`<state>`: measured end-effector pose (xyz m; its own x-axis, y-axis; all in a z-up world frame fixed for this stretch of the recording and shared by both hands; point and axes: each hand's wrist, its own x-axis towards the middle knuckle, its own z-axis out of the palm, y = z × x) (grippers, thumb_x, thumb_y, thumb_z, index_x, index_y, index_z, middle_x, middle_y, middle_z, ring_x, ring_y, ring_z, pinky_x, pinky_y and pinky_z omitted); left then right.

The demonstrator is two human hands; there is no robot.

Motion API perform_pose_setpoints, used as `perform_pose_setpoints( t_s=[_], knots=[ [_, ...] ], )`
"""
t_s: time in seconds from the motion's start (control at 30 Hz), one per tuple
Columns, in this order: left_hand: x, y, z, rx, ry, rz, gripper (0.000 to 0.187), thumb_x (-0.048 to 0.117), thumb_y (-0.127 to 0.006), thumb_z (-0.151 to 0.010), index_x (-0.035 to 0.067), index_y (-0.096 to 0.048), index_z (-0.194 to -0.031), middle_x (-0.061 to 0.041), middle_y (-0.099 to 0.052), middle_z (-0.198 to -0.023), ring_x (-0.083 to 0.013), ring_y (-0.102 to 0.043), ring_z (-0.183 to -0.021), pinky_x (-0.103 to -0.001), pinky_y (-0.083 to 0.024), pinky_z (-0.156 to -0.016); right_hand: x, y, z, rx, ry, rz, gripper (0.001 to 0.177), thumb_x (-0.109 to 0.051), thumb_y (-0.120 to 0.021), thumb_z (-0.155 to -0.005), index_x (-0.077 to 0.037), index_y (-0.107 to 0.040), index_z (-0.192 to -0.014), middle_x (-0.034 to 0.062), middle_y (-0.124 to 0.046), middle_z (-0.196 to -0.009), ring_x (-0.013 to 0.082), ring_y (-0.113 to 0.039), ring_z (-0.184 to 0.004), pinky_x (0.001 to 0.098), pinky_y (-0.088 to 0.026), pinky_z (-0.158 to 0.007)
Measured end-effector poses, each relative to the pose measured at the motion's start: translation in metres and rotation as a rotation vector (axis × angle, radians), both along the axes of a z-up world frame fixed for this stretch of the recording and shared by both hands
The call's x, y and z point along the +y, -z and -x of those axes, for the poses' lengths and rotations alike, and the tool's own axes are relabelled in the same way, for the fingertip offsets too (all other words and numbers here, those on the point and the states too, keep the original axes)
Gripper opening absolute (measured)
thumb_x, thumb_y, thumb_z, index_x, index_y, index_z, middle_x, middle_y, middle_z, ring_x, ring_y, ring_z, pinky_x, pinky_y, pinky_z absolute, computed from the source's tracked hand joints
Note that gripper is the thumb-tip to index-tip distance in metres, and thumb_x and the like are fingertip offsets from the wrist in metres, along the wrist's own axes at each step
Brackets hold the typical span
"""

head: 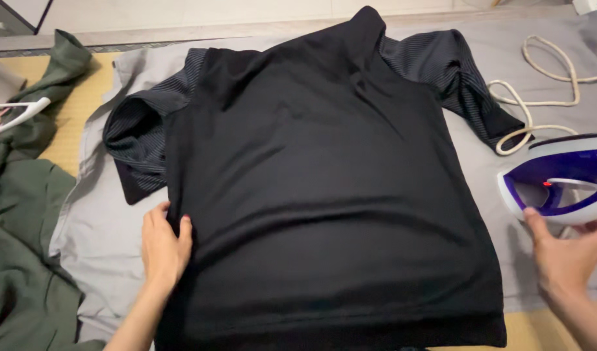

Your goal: The person irons a black long-sleeved shirt laid out on a bed. They smooth the fabric with their hands and use a purple and white iron to press the body and sleeves, then fold the shirt at the end.

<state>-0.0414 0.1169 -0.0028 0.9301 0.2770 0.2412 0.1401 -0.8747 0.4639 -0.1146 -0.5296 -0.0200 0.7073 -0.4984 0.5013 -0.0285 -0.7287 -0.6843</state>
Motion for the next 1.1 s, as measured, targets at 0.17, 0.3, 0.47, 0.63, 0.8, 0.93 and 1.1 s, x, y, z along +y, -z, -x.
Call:
perform_pose_setpoints(
  t_s=[0.17, 0.3, 0.47, 0.63, 0.8, 0.93, 1.1],
  knots=[
    [-0.005, -0.015, -0.033, -0.063, 0.010, -0.002, 0.048, 0.020, -0.068, -0.095, 0.001, -0.054, -0.136, -0.024, -0.057, -0.133, -0.0433, -0.055, -0.121, -0.048, -0.045, -0.101, -0.018, -0.030, -0.027, 0.097, -0.155, -0.279, 0.029, -0.021, -0.065, -0.113, 0.002, -0.052, -0.126, 0.0069, -0.066, -0.111, 0.0140, -0.065, -0.095, 0.0288, -0.052, -0.084],
    [-0.027, -0.036, -0.047, -0.207, 0.203, -0.143, 0.048, 0.017, -0.069, -0.090, 0.001, -0.055, -0.133, -0.022, -0.057, -0.135, -0.0427, -0.056, -0.120, -0.048, -0.046, -0.102, -0.042, -0.049, -0.069, 0.216, -0.254, -0.365, 0.037, -0.025, -0.062, -0.107, -0.002, -0.056, -0.135, 0.0068, -0.067, -0.111, 0.0137, -0.067, -0.089, 0.0296, -0.055, -0.070],
    [-0.060, -0.063, -0.067, -0.010, 0.572, -0.132, 0.039, 0.019, -0.067, -0.090, 0.005, -0.060, -0.126, -0.016, -0.061, -0.128, -0.0377, -0.058, -0.117, -0.046, -0.048, -0.098, -0.017, -0.111, -0.098, 0.582, -0.252, -0.159, 0.036, -0.038, -0.071, -0.098, -0.007, -0.070, -0.116, 0.0101, -0.071, -0.088, 0.0191, -0.069, -0.072, 0.0340, -0.056, -0.065],
    [-0.090, -0.096, -0.124, 0.219, 0.894, -0.264, 0.033, 0.025, -0.062, -0.095, 0.011, -0.064, -0.124, -0.010, -0.065, -0.122, -0.0319, -0.063, -0.115, -0.042, -0.052, -0.094, 0.096, -0.167, -0.094, 1.097, -0.433, 0.506, 0.048, -0.061, -0.077, -0.074, -0.020, -0.085, -0.099, 0.0116, -0.076, -0.071, 0.0283, -0.073, -0.066, 0.0418, -0.058, -0.066],
    [-0.146, -0.104, -0.180, 0.327, 1.036, -0.468, 0.032, 0.026, -0.061, -0.096, 0.014, -0.063, -0.125, -0.010, -0.064, -0.123, -0.0323, -0.065, -0.114, -0.045, -0.054, -0.092, 0.137, -0.148, -0.049, 1.234, -0.715, 0.774, 0.066, -0.078, -0.063, -0.080, -0.016, -0.076, -0.102, 0.0150, -0.075, -0.084, 0.0355, -0.073, -0.080, 0.0472, -0.058, -0.079],
    [-0.208, -0.084, -0.218, 0.369, 0.993, -0.468, 0.034, 0.027, -0.063, -0.097, 0.016, -0.063, -0.129, -0.010, -0.061, -0.129, -0.0347, -0.064, -0.115, -0.049, -0.054, -0.093, 0.130, -0.126, -0.032, 1.208, -0.766, 0.857, 0.067, -0.076, -0.060, -0.084, -0.013, -0.073, -0.101, 0.0114, -0.075, -0.087, 0.0336, -0.073, -0.081, 0.0468, -0.058, -0.076],
    [-0.246, -0.036, -0.231, 0.352, 0.858, -0.337, 0.044, 0.027, -0.065, -0.094, 0.019, -0.058, -0.137, -0.007, -0.052, -0.142, -0.0306, -0.055, -0.128, -0.046, -0.051, -0.100, 0.130, -0.121, -0.045, 1.168, -0.637, 0.836, 0.067, -0.080, -0.062, -0.082, -0.017, -0.074, -0.100, 0.0096, -0.075, -0.079, 0.0317, -0.074, -0.074, 0.0448, -0.060, -0.071]
  ],
)
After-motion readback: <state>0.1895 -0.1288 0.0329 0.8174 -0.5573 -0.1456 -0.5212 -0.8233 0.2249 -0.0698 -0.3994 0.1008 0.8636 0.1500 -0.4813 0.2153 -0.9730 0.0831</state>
